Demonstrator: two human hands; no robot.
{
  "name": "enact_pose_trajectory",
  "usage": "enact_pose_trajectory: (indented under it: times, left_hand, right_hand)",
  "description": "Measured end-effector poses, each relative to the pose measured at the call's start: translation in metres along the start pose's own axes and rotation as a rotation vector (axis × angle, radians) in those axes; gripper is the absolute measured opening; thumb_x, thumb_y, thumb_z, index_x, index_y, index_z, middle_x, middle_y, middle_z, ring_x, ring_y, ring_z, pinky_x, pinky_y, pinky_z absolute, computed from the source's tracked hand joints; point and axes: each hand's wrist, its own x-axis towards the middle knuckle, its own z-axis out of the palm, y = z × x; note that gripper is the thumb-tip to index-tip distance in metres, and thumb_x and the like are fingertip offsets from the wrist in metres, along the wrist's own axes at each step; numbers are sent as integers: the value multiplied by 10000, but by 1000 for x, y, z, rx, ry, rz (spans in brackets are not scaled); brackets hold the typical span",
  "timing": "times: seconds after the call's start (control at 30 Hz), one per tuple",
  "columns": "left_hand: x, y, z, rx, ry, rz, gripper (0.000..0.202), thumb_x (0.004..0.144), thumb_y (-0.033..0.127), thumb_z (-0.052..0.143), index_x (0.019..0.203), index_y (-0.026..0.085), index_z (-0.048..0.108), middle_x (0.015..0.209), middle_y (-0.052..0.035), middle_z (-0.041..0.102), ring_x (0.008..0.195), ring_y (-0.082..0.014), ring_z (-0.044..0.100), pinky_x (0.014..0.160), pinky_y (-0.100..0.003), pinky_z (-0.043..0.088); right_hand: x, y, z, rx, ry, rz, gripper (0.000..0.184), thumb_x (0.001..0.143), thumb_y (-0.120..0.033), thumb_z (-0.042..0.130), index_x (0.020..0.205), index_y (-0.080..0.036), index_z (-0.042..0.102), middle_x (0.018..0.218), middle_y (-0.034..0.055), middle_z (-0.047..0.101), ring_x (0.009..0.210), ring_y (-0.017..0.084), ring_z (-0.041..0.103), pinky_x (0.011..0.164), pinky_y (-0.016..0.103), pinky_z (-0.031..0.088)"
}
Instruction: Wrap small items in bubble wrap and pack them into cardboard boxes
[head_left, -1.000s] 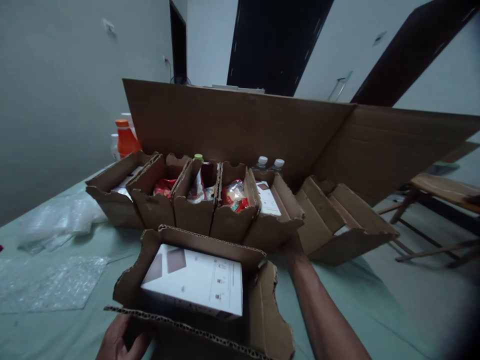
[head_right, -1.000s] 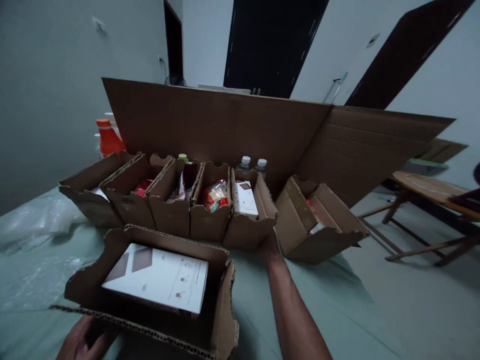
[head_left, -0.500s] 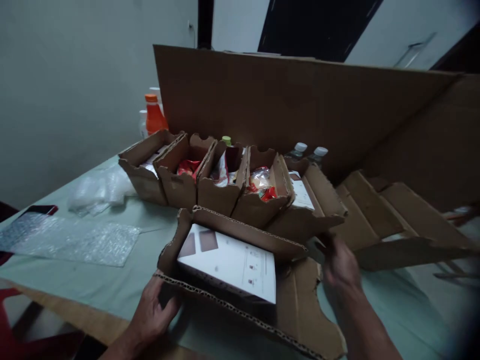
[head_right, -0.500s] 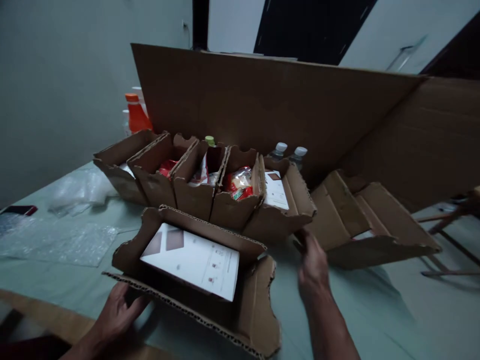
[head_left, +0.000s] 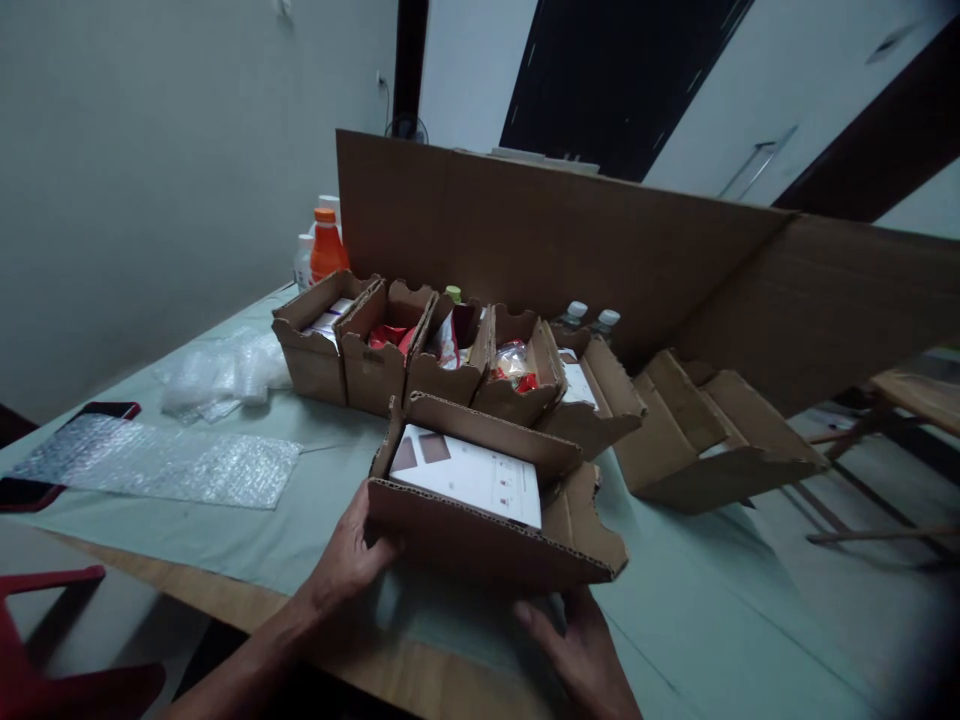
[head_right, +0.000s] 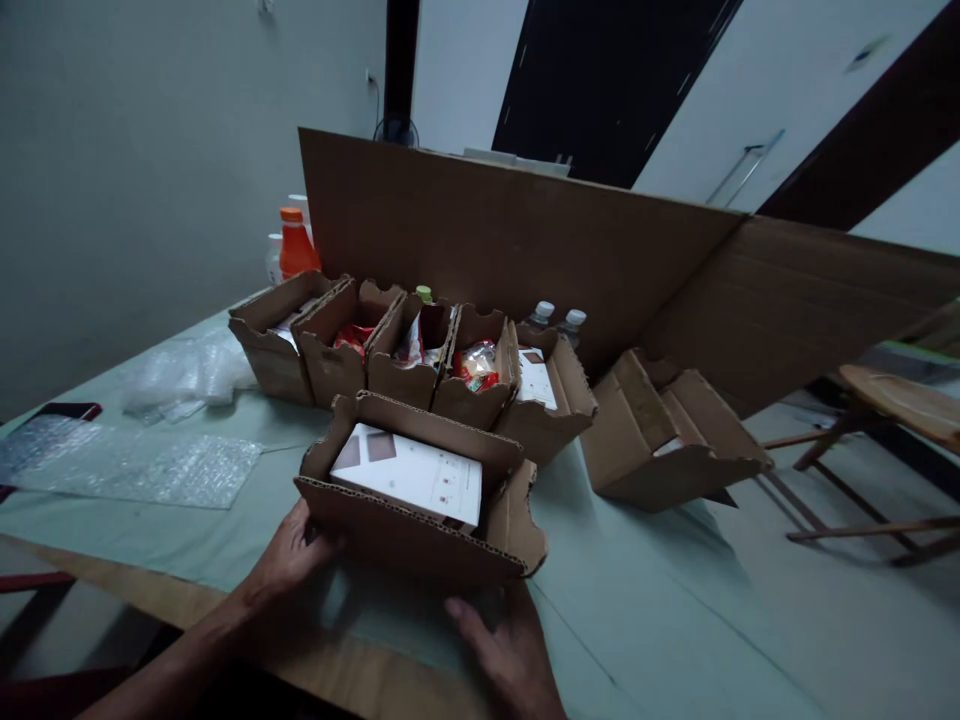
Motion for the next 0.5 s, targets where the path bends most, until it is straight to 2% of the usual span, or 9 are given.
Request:
enact_pose_trajectory:
  times: [0.1, 0.23, 0.4, 0.5]
  left_hand:
    - [-2, -1, 2, -25, -7, -2, 545, 793, 370, 627, 1284, 147, 550, 1173, -114, 679, 1133, -309, 632, 963, -399, 526]
    - [-11, -4, 2, -23, 12, 2, 596, 796, 374, 633, 1336, 145, 528, 1160, -121, 684, 1139, -316, 631, 964, -414, 527]
    - [-27, -4, -6, 33, 75, -45, 513, 780, 394, 662, 1218, 137, 594, 1136, -124, 699, 1108, -324, 643, 975, -447, 523]
    - [-33, -3, -14, 61, 99, -74, 528, 782, 416, 661, 1228, 144, 587, 1132, -118, 702, 1098, -321, 649, 961, -450, 531]
  right_hand:
    - [3, -5, 10, 57, 81, 22, 692, 635, -668, 705, 1147, -203, 698, 1176, 167, 726, 1148, 400, 647, 944, 514, 541]
    - [-2, -7, 15, 88, 120, 32, 621, 613, -663, 718, 1027, -201, 717, 1100, 165, 749, 1079, 410, 673, 891, 514, 559]
    - [-11, -25, 22, 71, 86, -8, 570, 658, -648, 703, 1007, -197, 708, 1053, 156, 749, 1014, 391, 684, 868, 504, 557]
    - [-15, -33, 28, 69, 73, -39, 546, 682, -651, 688, 990, -200, 695, 1039, 153, 742, 1036, 386, 671, 888, 504, 544]
